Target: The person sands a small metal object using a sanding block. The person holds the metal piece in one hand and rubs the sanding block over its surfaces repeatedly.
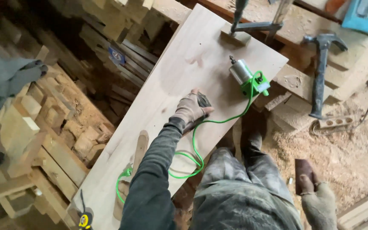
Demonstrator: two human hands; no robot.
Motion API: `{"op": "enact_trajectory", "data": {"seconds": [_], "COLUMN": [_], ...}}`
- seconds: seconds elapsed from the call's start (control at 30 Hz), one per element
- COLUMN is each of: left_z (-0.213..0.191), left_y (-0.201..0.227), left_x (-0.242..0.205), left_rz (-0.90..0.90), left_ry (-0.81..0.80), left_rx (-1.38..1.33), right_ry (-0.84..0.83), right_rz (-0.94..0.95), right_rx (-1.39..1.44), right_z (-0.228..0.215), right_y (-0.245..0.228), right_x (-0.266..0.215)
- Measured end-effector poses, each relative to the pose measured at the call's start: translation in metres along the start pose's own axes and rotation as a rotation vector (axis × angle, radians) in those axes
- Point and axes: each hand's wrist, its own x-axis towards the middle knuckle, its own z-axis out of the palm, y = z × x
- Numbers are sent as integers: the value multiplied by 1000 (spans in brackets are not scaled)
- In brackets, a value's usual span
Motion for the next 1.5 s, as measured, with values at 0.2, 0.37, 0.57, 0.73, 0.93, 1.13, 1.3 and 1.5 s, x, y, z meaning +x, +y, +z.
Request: {"op": "enact_trajectory", "data": {"seconds": [0.2,0.37,0.57,0.73,0.93,1.13,1.3,1.5], "left_z": [35,59,97,66,68,64,138,200], "left_y": [-36,38,66,84,87,121,99,66], "left_x": [-11,-116,-198,-232,-223,-222,-186,-163], "left_rz": [27,240,31,-31,39,-118,166,-383], "left_ry": [276,-509,-972,-1174,-1501,-1409,-1163,-1722], "left_rx": [-1225,-1962,-1835,-1347,-1164,-538,-5,-472], "right_ry": [256,394,639,687,671,530,175,7], "right_rz": [-89,-234,-477,-428,-447,-555,157,536], "right_rx": [468,825,543,576,468,401,1734,1826], "right_z": [41,47,65,67,79,120,119,78], "right_y": [46,-44,-33,-30,7,57,59,22], "right_x": [-28,-110,-168,-217,-260,-276,-291,-279]}}
